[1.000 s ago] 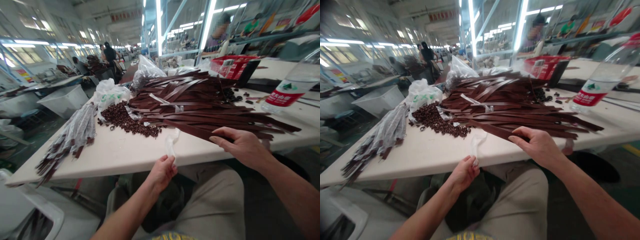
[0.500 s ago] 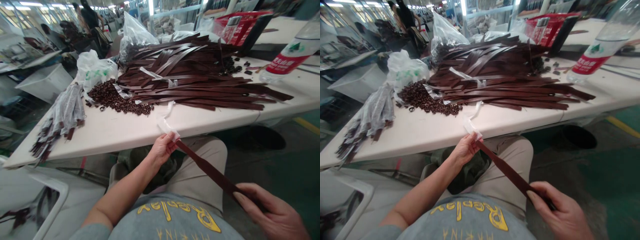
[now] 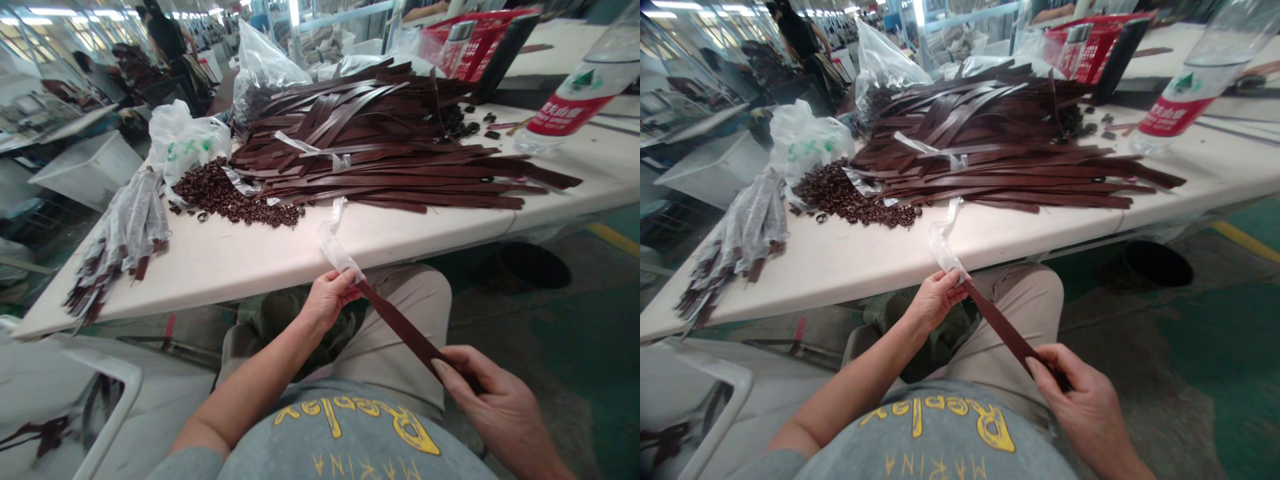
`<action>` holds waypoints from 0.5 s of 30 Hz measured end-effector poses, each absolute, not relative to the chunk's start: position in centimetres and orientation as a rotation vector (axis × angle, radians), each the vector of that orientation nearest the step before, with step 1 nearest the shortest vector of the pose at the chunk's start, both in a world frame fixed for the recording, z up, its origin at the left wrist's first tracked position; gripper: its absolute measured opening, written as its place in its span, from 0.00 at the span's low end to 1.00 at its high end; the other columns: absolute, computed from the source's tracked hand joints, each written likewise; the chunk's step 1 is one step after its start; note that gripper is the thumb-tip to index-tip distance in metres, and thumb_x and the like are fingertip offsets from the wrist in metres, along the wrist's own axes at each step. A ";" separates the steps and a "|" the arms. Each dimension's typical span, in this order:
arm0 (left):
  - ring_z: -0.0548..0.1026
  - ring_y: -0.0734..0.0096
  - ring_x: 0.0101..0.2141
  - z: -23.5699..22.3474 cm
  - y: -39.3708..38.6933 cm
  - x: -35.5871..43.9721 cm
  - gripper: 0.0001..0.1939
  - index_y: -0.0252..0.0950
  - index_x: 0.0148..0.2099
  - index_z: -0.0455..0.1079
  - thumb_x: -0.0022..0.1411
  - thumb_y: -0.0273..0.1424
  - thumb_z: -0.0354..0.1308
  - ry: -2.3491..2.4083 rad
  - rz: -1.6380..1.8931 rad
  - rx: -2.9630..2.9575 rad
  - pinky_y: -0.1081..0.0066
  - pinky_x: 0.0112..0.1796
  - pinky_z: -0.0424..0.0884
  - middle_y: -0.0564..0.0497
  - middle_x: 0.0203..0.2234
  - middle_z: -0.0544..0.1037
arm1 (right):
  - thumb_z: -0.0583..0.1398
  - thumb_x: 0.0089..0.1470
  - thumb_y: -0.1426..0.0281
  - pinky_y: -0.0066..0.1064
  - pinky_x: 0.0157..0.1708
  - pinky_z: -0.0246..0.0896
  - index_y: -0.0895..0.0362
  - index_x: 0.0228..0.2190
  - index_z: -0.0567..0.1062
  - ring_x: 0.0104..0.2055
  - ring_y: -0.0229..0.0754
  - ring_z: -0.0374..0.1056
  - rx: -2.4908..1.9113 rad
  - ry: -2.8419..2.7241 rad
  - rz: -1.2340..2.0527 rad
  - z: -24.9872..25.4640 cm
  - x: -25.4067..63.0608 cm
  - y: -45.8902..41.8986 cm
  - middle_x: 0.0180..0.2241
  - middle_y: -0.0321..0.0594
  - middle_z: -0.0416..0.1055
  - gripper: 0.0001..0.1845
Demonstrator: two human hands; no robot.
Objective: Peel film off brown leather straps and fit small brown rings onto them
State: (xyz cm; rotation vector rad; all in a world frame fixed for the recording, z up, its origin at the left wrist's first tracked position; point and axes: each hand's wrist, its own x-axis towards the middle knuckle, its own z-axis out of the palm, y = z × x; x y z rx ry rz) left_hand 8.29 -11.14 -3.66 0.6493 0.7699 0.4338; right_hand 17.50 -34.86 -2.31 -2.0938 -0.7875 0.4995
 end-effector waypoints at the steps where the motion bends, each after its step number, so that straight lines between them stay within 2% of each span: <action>1: 0.77 0.71 0.28 -3.9 -11.6 8.2 0.25 0.29 0.33 0.75 0.37 0.41 0.78 0.766 0.405 0.657 0.72 0.33 0.72 0.46 0.29 0.81 | 0.62 0.51 0.53 0.30 0.23 0.62 0.50 0.28 0.78 0.22 0.41 0.66 -2.081 -0.777 0.502 -2.4 17.2 -34.4 0.22 0.35 0.74 0.14; 4: 0.76 0.71 0.27 -4.5 -13.4 8.1 0.29 0.28 0.33 0.76 0.33 0.44 0.79 0.745 0.293 0.658 0.71 0.32 0.71 0.46 0.28 0.80 | 0.61 0.54 0.55 0.30 0.24 0.61 0.51 0.30 0.77 0.23 0.40 0.67 -2.026 -0.757 0.541 -2.6 16.7 -31.9 0.22 0.35 0.73 0.13; 8: 0.74 0.73 0.26 -4.2 -14.6 8.2 0.29 0.28 0.30 0.76 0.32 0.45 0.79 0.734 0.269 0.664 0.71 0.32 0.70 0.47 0.26 0.78 | 0.60 0.55 0.53 0.29 0.22 0.58 0.54 0.32 0.76 0.21 0.38 0.62 -1.879 -0.739 0.613 -2.6 17.2 -27.9 0.19 0.32 0.67 0.17; 13: 0.75 0.69 0.30 -3.2 -12.2 7.9 0.28 0.27 0.32 0.77 0.38 0.47 0.77 0.710 0.409 0.745 0.69 0.36 0.71 0.43 0.29 0.80 | 0.58 0.58 0.48 0.30 0.27 0.62 0.56 0.50 0.71 0.25 0.39 0.67 -1.518 -0.744 1.257 -4.4 17.6 -30.1 0.28 0.36 0.74 0.28; 15: 0.75 0.67 0.30 -3.3 -11.8 7.5 0.28 0.27 0.33 0.78 0.39 0.48 0.76 0.723 0.406 0.790 0.69 0.36 0.71 0.42 0.30 0.80 | 0.55 0.59 0.45 0.30 0.26 0.59 0.58 0.44 0.74 0.23 0.38 0.66 -1.548 -0.733 1.427 -6.1 17.3 -32.3 0.23 0.36 0.71 0.29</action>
